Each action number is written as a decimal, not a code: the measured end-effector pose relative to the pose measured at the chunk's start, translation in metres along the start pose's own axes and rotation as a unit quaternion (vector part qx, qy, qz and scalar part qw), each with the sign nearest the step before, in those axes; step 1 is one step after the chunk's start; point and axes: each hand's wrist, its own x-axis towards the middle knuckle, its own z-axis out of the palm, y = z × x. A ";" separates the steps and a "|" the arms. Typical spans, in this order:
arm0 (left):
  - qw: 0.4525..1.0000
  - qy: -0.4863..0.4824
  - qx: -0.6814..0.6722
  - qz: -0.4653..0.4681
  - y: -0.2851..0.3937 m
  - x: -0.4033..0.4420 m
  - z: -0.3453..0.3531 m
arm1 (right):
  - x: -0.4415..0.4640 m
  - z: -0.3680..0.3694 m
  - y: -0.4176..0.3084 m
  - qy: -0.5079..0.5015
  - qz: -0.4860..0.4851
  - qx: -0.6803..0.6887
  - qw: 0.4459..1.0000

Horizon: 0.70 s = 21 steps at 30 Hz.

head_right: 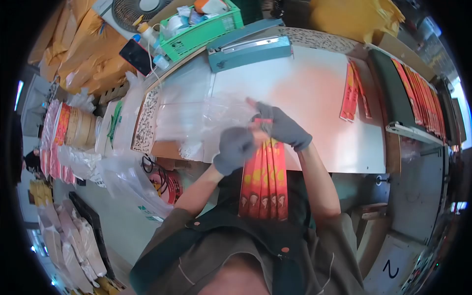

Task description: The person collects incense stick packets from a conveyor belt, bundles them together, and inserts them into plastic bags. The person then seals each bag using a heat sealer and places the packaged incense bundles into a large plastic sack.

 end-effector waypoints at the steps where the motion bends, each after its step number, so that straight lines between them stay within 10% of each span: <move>1: 0.997 -0.038 -0.015 0.064 0.008 0.000 0.003 | -0.001 -0.003 0.015 0.041 -0.017 0.027 0.999; 4: 0.992 -0.026 -0.061 -0.107 -0.010 -0.023 0.009 | -0.009 -0.011 0.051 0.111 -0.038 0.136 0.984; 7: 0.993 -0.078 0.014 -0.086 -0.013 -0.037 -0.001 | -0.036 0.023 0.080 0.231 -0.018 0.279 0.932; 10: 0.974 -0.225 0.011 -0.018 0.012 -0.089 -0.027 | -0.116 0.060 0.068 0.178 -0.015 0.031 0.983; 13: 0.904 -0.361 -0.109 -0.200 0.038 -0.127 -0.033 | -0.162 0.110 0.090 0.176 -0.031 0.206 0.962; 19: 0.764 -0.338 -0.350 -0.425 0.023 -0.044 -0.071 | -0.165 0.038 0.023 0.107 0.029 -0.253 0.961; 21: 0.819 -0.297 -0.325 -0.368 0.027 0.023 -0.095 | -0.144 0.009 -0.032 0.104 -0.039 -0.447 0.887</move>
